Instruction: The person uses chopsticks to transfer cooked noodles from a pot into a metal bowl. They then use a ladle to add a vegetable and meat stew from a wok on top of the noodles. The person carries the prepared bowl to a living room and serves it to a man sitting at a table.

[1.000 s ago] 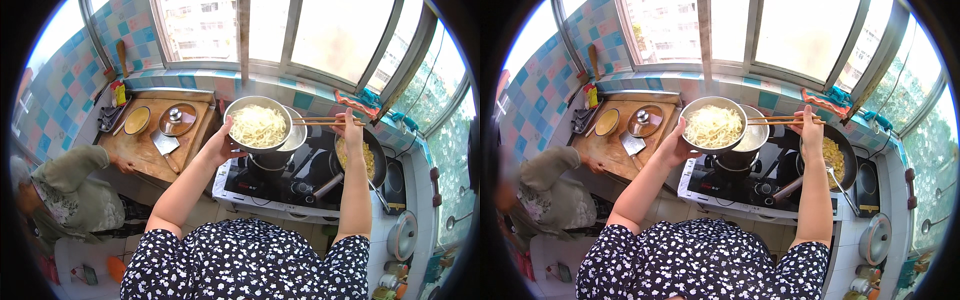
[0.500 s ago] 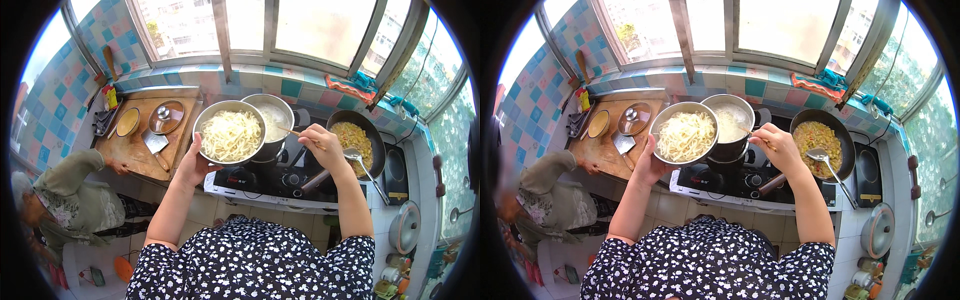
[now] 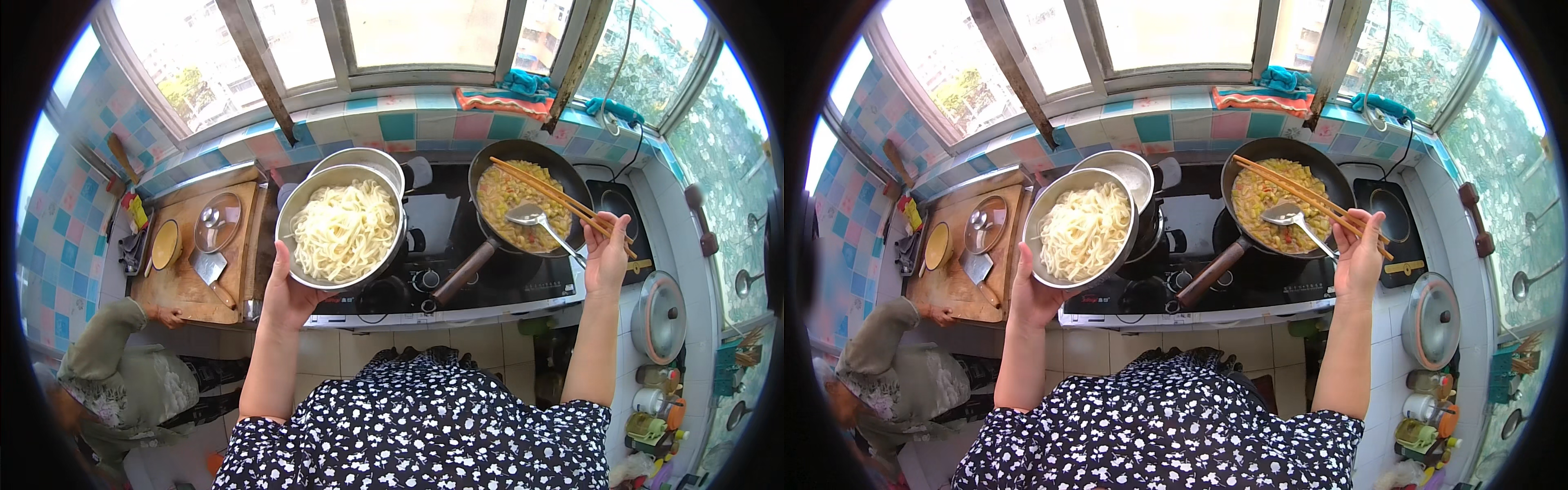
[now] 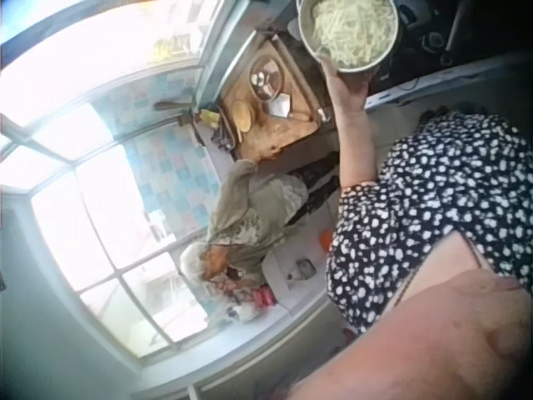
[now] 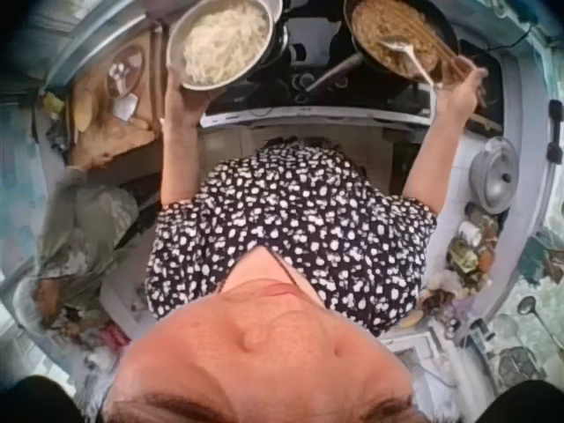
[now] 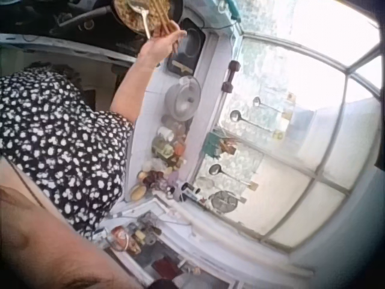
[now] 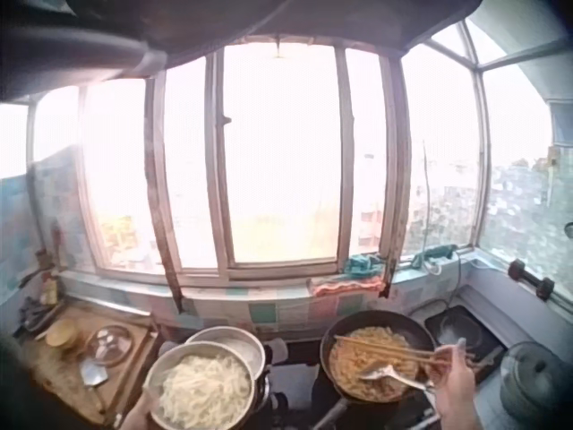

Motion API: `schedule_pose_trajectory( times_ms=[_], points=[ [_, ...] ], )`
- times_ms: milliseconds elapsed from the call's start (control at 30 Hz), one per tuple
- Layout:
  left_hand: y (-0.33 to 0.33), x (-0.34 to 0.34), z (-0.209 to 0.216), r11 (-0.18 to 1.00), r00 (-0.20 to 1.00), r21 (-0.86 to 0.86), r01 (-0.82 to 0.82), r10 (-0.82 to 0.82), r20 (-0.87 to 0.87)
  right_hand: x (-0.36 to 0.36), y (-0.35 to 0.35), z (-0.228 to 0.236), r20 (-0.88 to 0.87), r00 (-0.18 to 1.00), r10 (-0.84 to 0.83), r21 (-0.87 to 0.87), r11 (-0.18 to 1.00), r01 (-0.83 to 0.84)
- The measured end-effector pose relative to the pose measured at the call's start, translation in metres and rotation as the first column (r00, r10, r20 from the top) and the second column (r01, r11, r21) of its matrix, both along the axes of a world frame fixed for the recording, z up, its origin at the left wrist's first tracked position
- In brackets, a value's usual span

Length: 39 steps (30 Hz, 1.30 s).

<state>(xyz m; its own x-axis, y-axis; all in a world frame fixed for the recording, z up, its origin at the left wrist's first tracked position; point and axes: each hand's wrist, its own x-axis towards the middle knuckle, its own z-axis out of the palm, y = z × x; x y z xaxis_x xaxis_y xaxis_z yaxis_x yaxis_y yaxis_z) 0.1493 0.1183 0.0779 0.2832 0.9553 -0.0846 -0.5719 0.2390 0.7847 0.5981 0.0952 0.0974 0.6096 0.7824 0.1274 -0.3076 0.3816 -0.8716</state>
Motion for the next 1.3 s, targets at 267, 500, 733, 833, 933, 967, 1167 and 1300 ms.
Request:
schedule_pose_trajectory(
  times_ms=[267, 500, 733, 833, 933, 967, 1167, 1300],
  points=[
    [0.025, 0.031, 0.004, 0.967, 0.964, -0.076, 0.242, -0.248, -0.093, -0.108, -0.028, 0.038, 0.875, 0.380, -0.299, 0.374, 0.917, -0.141],
    [0.033, 0.067, 0.003, 0.923, 0.922, -0.079, 0.378, -0.383, -0.063, -0.166, -0.010, 0.019, 0.920, -0.054, -0.388, 0.342, 0.863, -0.372],
    [0.019, 0.053, -0.012, 0.953, 0.958, -0.161, 0.256, -0.272, -0.088, -0.128, 0.007, 0.025, 0.793, 0.565, -0.229, 0.356, 0.926, -0.123],
    [0.000, 0.036, -0.012, 0.982, 0.981, -0.154, 0.113, -0.134, -0.139, -0.126, 0.053, 0.023, 0.878, 0.426, -0.218, 0.343, 0.908, -0.242],
    [-0.023, 0.014, -0.025, 0.986, 0.995, -0.150, -0.070, 0.059, -0.079, -0.149, 0.098, 0.015, 0.968, 0.198, -0.155, 0.230, 0.868, -0.441],
    [-0.032, 0.009, -0.021, 0.977, 0.989, -0.159, -0.141, 0.132, -0.063, -0.160, 0.112, 0.009, 0.966, 0.074, -0.249, 0.251, 0.825, -0.507],
    [-0.064, -0.008, -0.014, 0.909, 0.914, -0.097, -0.405, 0.399, -0.074, -0.195, 0.171, -0.048, 0.856, -0.365, -0.366, 0.116, 0.824, -0.554],
    [-0.076, -0.019, -0.017, 0.887, 0.890, -0.069, -0.456, 0.453, -0.058, -0.195, 0.174, -0.060, 0.843, -0.416, -0.340, 0.061, 0.830, -0.555]
  ],
)
